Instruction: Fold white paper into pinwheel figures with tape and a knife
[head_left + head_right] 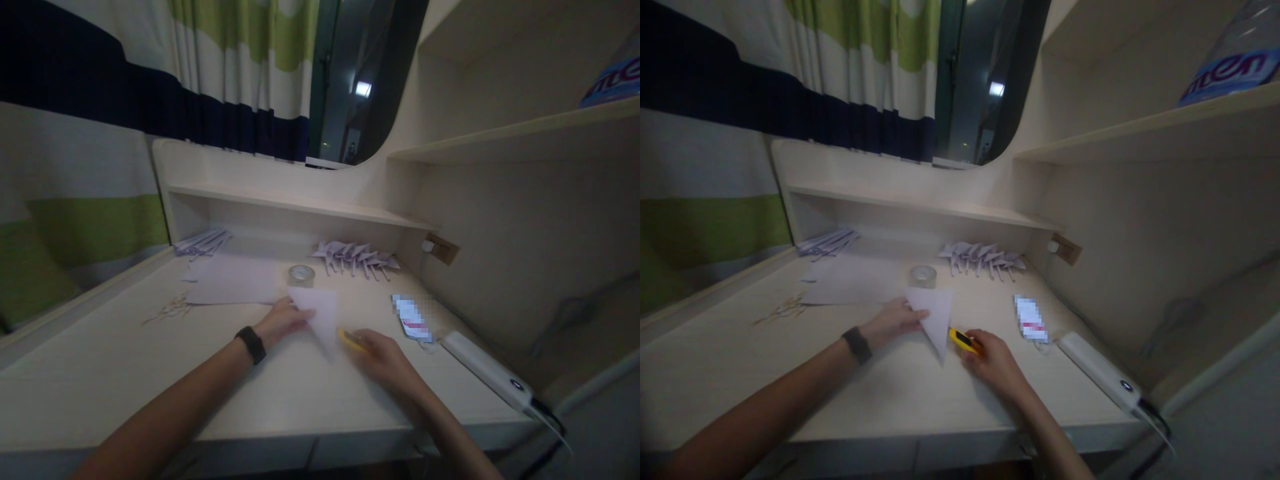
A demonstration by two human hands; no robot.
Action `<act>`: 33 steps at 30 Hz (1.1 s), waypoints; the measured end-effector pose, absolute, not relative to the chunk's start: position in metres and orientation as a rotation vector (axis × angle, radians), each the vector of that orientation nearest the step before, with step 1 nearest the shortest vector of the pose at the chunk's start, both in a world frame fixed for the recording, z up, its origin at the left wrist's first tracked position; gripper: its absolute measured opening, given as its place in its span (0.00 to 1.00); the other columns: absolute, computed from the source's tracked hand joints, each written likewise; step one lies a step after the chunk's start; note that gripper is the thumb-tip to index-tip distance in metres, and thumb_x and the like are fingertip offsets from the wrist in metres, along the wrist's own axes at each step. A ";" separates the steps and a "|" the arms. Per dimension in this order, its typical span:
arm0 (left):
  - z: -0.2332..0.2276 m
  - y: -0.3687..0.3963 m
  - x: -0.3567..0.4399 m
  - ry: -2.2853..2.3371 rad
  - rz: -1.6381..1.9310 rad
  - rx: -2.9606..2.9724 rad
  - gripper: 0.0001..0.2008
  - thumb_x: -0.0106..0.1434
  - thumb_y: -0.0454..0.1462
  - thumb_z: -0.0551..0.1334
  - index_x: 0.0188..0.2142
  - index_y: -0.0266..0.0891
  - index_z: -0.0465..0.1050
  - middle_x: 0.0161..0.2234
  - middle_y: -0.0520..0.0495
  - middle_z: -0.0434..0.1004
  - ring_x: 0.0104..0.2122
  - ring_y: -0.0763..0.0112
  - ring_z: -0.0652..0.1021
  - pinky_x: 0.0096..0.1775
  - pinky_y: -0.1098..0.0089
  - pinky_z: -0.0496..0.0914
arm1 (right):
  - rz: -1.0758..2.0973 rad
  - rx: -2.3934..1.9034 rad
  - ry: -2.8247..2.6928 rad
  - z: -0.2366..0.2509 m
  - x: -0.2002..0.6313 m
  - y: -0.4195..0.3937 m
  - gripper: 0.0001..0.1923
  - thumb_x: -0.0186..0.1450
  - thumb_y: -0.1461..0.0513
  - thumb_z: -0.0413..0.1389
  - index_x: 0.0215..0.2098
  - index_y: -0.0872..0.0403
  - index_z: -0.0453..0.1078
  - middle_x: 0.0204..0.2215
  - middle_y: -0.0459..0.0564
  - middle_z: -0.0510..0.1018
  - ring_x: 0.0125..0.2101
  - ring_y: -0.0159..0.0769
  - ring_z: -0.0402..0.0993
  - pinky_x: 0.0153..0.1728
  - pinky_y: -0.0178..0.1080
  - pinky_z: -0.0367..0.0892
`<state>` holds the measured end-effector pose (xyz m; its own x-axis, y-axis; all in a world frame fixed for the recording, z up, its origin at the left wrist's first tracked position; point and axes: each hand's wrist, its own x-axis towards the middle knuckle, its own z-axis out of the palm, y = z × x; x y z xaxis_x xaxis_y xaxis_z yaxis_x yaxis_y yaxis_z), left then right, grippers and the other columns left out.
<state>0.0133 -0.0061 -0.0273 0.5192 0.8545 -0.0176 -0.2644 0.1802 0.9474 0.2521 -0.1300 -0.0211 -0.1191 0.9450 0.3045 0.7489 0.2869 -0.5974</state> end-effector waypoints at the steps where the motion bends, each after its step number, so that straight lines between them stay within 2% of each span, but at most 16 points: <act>1: -0.027 -0.010 0.016 0.665 0.895 1.105 0.24 0.48 0.37 0.72 0.44 0.34 0.72 0.47 0.35 0.75 0.42 0.60 0.77 0.45 0.59 0.71 | 0.401 -1.497 -1.909 -0.021 0.254 -0.132 0.18 0.60 0.57 0.55 0.48 0.54 0.72 0.44 0.56 0.77 0.43 0.46 0.73 0.45 0.44 0.66; 6: -0.023 -0.029 0.033 0.726 1.008 1.004 0.18 0.50 0.36 0.71 0.39 0.32 0.73 0.46 0.37 0.76 0.42 0.63 0.77 0.47 0.63 0.71 | 0.446 -1.487 -1.849 -0.019 0.266 -0.135 0.20 0.60 0.55 0.56 0.48 0.54 0.73 0.43 0.56 0.78 0.42 0.47 0.73 0.44 0.45 0.66; 9: -0.033 -0.039 0.036 0.796 1.080 0.954 0.11 0.56 0.39 0.68 0.35 0.33 0.72 0.42 0.39 0.77 0.41 0.66 0.77 0.49 0.64 0.71 | 0.465 -1.525 -1.861 -0.017 0.271 -0.134 0.19 0.59 0.56 0.57 0.47 0.54 0.73 0.41 0.55 0.79 0.41 0.47 0.73 0.43 0.46 0.67; 13: -0.055 -0.059 0.027 0.842 1.006 0.952 0.14 0.61 0.45 0.61 0.31 0.33 0.70 0.35 0.38 0.77 0.38 0.65 0.78 0.48 0.64 0.71 | 0.464 -1.519 -1.945 -0.017 0.273 -0.132 0.16 0.58 0.60 0.57 0.45 0.53 0.75 0.39 0.54 0.79 0.39 0.45 0.73 0.42 0.44 0.66; 15: -0.061 -0.077 0.020 0.854 0.898 1.005 0.18 0.60 0.50 0.60 0.30 0.34 0.69 0.32 0.39 0.77 0.34 0.64 0.79 0.43 0.63 0.73 | 0.454 -1.503 -1.985 -0.017 0.273 -0.132 0.15 0.58 0.61 0.57 0.43 0.52 0.75 0.38 0.53 0.79 0.38 0.43 0.73 0.42 0.43 0.66; 17: -0.058 -0.097 0.013 0.918 0.675 1.188 0.23 0.61 0.54 0.55 0.26 0.36 0.69 0.25 0.41 0.75 0.25 0.64 0.78 0.31 0.63 0.74 | 0.442 -1.501 -2.010 -0.018 0.272 -0.131 0.14 0.58 0.61 0.57 0.42 0.51 0.76 0.36 0.52 0.79 0.38 0.42 0.72 0.41 0.41 0.65; 19: -0.046 -0.114 0.008 0.949 0.543 1.541 0.24 0.63 0.53 0.51 0.26 0.37 0.69 0.20 0.45 0.73 0.20 0.66 0.76 0.25 0.65 0.71 | 0.429 -1.516 -2.022 -0.018 0.271 -0.130 0.14 0.58 0.62 0.57 0.42 0.51 0.76 0.36 0.52 0.78 0.37 0.41 0.72 0.41 0.40 0.65; 20: -0.039 -0.120 0.007 0.942 0.583 1.771 0.22 0.64 0.51 0.51 0.26 0.38 0.70 0.21 0.46 0.73 0.21 0.66 0.75 0.26 0.65 0.71 | 0.425 -1.527 -2.027 -0.018 0.271 -0.129 0.14 0.58 0.62 0.57 0.42 0.50 0.76 0.35 0.52 0.77 0.37 0.41 0.71 0.40 0.40 0.65; 23: -0.019 -0.122 0.010 0.726 0.729 2.495 0.14 0.66 0.43 0.52 0.33 0.40 0.73 0.34 0.42 0.77 0.37 0.61 0.76 0.42 0.60 0.69 | 0.415 -1.555 -2.035 -0.017 0.268 -0.127 0.14 0.58 0.61 0.58 0.42 0.50 0.76 0.35 0.51 0.76 0.37 0.41 0.71 0.40 0.39 0.64; 26: -0.014 -0.105 0.018 0.629 0.763 2.876 0.14 0.66 0.37 0.52 0.48 0.41 0.70 0.50 0.40 0.71 0.53 0.57 0.68 0.55 0.53 0.59 | 0.413 -1.562 -2.050 -0.016 0.266 -0.126 0.12 0.58 0.61 0.58 0.40 0.50 0.76 0.34 0.51 0.76 0.37 0.40 0.70 0.40 0.38 0.64; 29: -0.023 -0.082 0.022 0.675 0.677 2.974 0.21 0.67 0.41 0.52 0.59 0.42 0.60 0.60 0.43 0.60 0.61 0.56 0.57 0.59 0.50 0.50 | 0.397 -1.555 -2.062 -0.017 0.267 -0.126 0.11 0.58 0.61 0.58 0.40 0.51 0.76 0.33 0.51 0.75 0.36 0.40 0.70 0.39 0.38 0.64; 33: -0.039 -0.061 0.018 0.776 0.504 2.910 0.23 0.69 0.45 0.45 0.62 0.44 0.54 0.63 0.45 0.55 0.63 0.58 0.53 0.60 0.53 0.50 | 0.387 -1.528 -2.055 -0.020 0.275 -0.127 0.11 0.59 0.62 0.57 0.40 0.52 0.76 0.34 0.51 0.75 0.35 0.39 0.70 0.39 0.38 0.64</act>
<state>0.0180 -0.0609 -0.0388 0.8168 0.4977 0.2918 0.4687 -0.8674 0.1673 0.2749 -0.1270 -0.0201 -0.2070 0.9452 0.2526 0.7882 0.3141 -0.5292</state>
